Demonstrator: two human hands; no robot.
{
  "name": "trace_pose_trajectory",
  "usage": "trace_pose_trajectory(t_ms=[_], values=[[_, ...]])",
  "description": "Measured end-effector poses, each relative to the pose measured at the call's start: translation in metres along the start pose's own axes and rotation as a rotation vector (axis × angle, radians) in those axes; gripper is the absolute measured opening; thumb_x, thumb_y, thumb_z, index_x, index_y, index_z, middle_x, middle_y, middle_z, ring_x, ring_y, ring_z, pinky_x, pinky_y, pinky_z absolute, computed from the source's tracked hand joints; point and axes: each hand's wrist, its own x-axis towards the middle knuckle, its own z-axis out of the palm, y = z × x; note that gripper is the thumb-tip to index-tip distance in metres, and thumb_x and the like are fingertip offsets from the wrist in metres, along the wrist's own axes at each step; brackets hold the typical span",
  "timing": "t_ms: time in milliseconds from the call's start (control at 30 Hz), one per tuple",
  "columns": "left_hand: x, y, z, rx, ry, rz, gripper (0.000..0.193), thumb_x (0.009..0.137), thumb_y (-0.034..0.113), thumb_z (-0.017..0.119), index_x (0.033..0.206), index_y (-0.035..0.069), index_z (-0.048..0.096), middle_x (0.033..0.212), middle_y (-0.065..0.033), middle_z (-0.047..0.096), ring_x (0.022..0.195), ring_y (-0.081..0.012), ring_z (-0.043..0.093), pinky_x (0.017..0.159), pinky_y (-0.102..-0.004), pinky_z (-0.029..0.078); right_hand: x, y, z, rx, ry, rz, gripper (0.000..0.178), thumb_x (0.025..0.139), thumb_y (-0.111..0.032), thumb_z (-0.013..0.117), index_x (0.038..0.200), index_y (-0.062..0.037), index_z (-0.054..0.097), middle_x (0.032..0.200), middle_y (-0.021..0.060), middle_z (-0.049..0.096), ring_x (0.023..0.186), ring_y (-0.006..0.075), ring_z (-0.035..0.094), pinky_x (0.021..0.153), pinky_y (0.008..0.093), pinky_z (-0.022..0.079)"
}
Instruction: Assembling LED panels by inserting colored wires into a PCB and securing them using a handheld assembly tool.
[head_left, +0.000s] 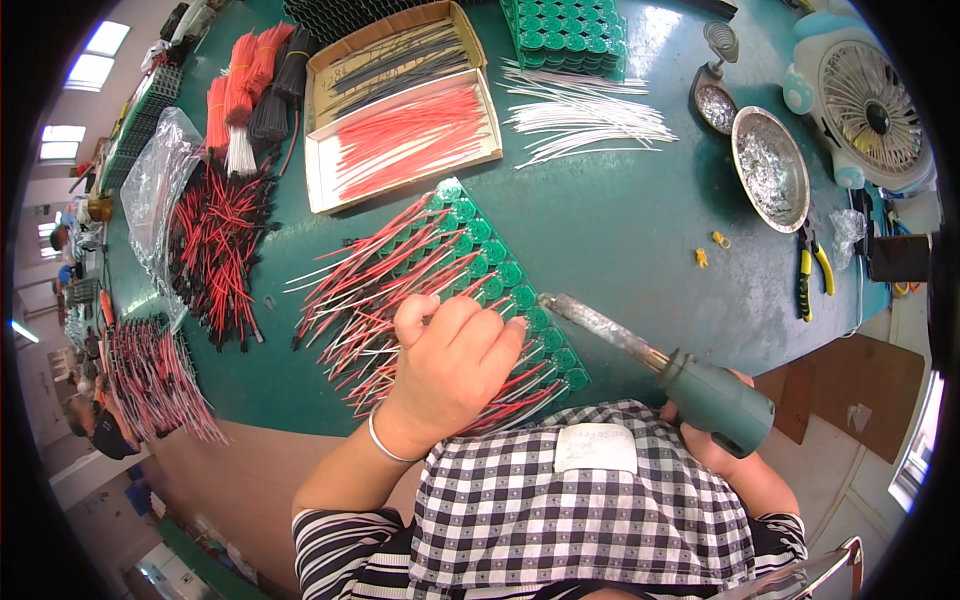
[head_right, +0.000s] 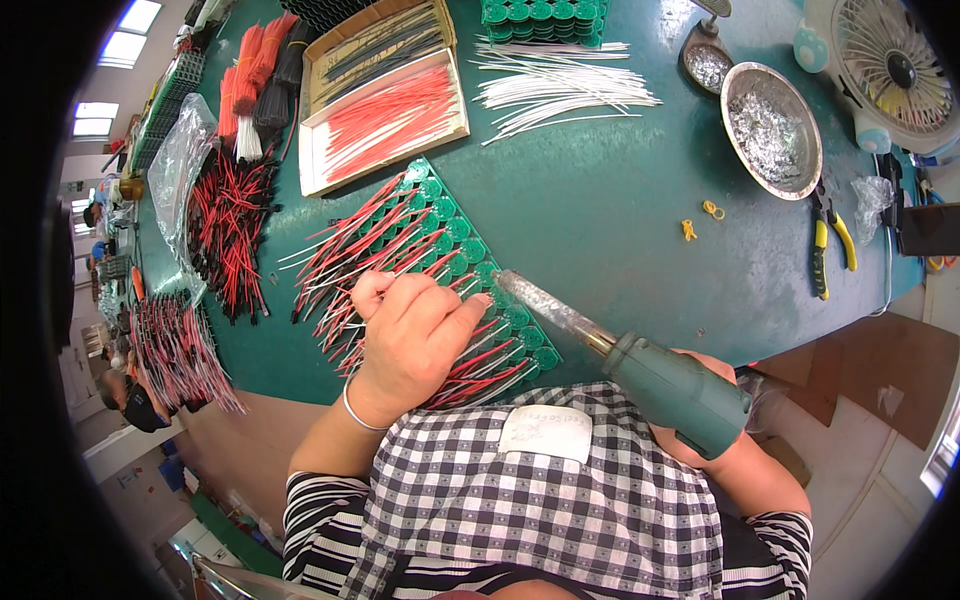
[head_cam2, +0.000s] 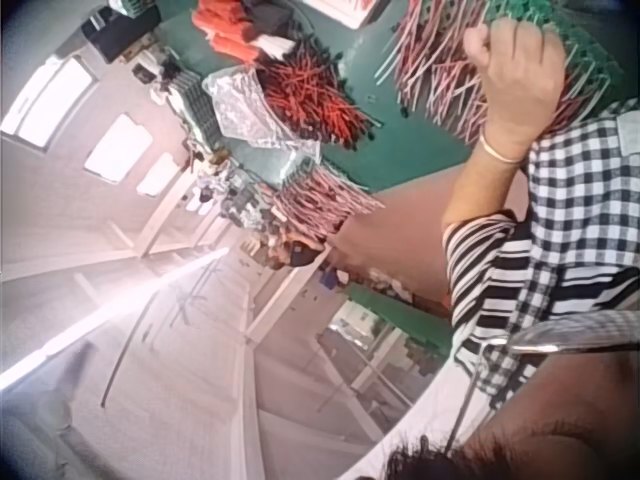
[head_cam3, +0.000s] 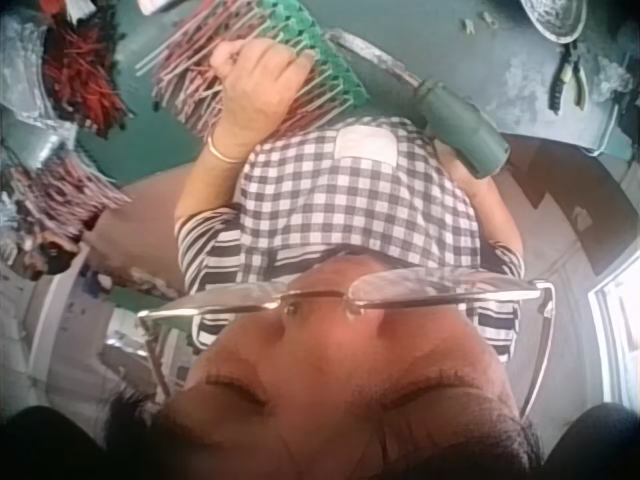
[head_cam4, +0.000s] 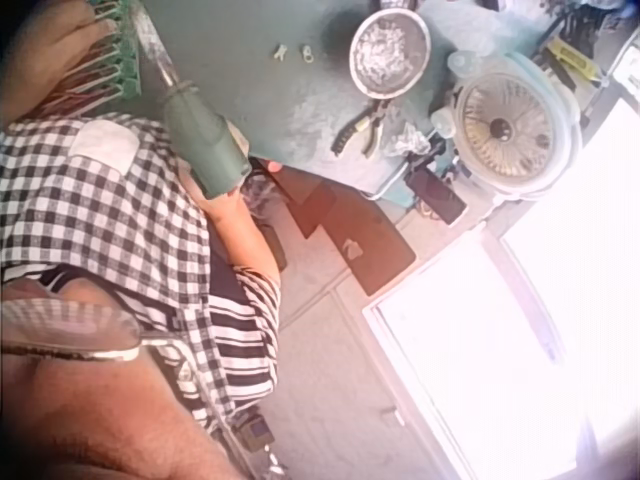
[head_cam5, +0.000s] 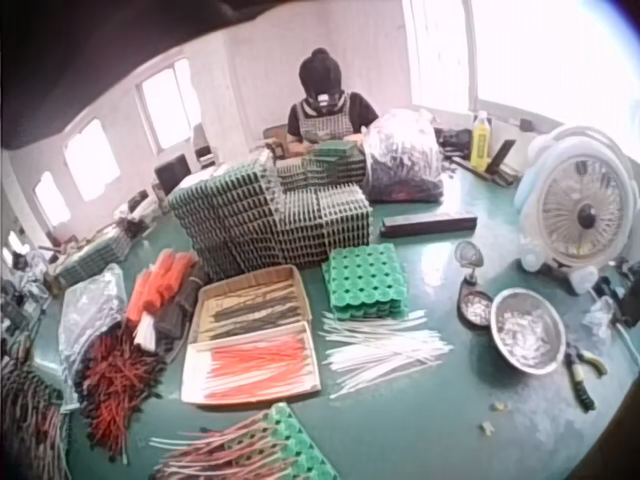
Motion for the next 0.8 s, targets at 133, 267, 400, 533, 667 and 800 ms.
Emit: trace_pose_trajectory(t_ms=[133, 267, 400, 533, 667, 800], values=[[0.000, 0.000, 0.001, 0.010, -0.003, 0.007, 0.017, 0.074, 0.016, 0.065, 0.089, 0.013, 0.071, 0.076, 0.0042, 0.052, 0.079, -0.0136, 0.053, 0.084, -0.0391, 0.029, 0.000, 0.002, 0.004, -0.020, 0.068, -0.018, 0.022, 0.079, -0.016, 0.054, 0.093, -0.0048, 0.067, 0.067, 0.0019, 0.065, 0.064, 0.0212, 0.063, 0.073, 0.0352, 0.049], [0.001, 0.001, -0.001, 0.030, 0.000, 0.011, 0.016, 0.073, 0.016, 0.065, 0.089, 0.014, 0.072, 0.076, 0.0045, 0.052, 0.078, -0.0135, 0.053, 0.085, -0.0396, 0.029, -0.006, 0.013, 0.003, -0.016, 0.061, -0.122, 0.021, 0.076, -0.003, 0.060, 0.095, -0.0010, 0.066, 0.079, 0.0094, 0.067, 0.069, 0.0249, 0.066, 0.071, 0.0363, 0.053], [0.000, 0.002, -0.003, 0.059, 0.012, 0.002, 0.016, 0.072, 0.015, 0.068, 0.088, 0.015, 0.072, 0.075, 0.0050, 0.052, 0.078, -0.0136, 0.053, 0.085, -0.0400, 0.028, -0.012, 0.010, 0.000, 0.227, -0.017, 0.068, 0.020, 0.077, 0.002, 0.061, 0.097, 0.0011, 0.065, 0.082, 0.0107, 0.067, 0.066, 0.0226, 0.067, 0.067, 0.0352, 0.053], [0.000, 0.004, -0.002, 0.048, 0.030, -0.019, 0.017, 0.070, 0.012, 0.071, 0.087, 0.015, 0.071, 0.075, 0.0052, 0.053, 0.078, -0.0136, 0.053, 0.085, -0.0401, 0.029, -0.014, 0.010, 0.002, 0.304, 0.035, 0.094, 0.021, 0.080, 0.001, 0.059, 0.100, 0.0012, 0.064, 0.079, 0.0088, 0.066, 0.061, 0.0193, 0.066, 0.063, 0.0324, 0.053], [-0.001, 0.011, -0.005, 0.022, 0.068, -0.064, 0.020, 0.067, 0.010, 0.073, 0.086, 0.015, 0.071, 0.075, 0.0049, 0.054, 0.077, -0.0136, 0.054, 0.084, -0.0397, 0.029, -0.025, 0.012, 0.003, 0.370, 0.034, 0.116, 0.023, 0.078, 0.000, 0.059, 0.101, 0.0013, 0.064, 0.081, 0.0096, 0.066, 0.065, 0.0217, 0.067, 0.064, 0.0331, 0.053], [-0.006, 0.022, -0.007, -0.050, 0.037, -0.091, 0.021, 0.067, 0.008, 0.073, 0.086, 0.014, 0.071, 0.075, 0.0044, 0.054, 0.076, -0.0138, 0.054, 0.083, -0.0390, 0.029, -0.034, 0.018, 0.003, 0.285, 0.001, 0.088, 0.025, 0.075, -0.001, 0.060, 0.099, 0.0011, 0.066, 0.088, 0.0122, 0.068, 0.075, 0.0278, 0.067, 0.069, 0.0367, 0.053]])
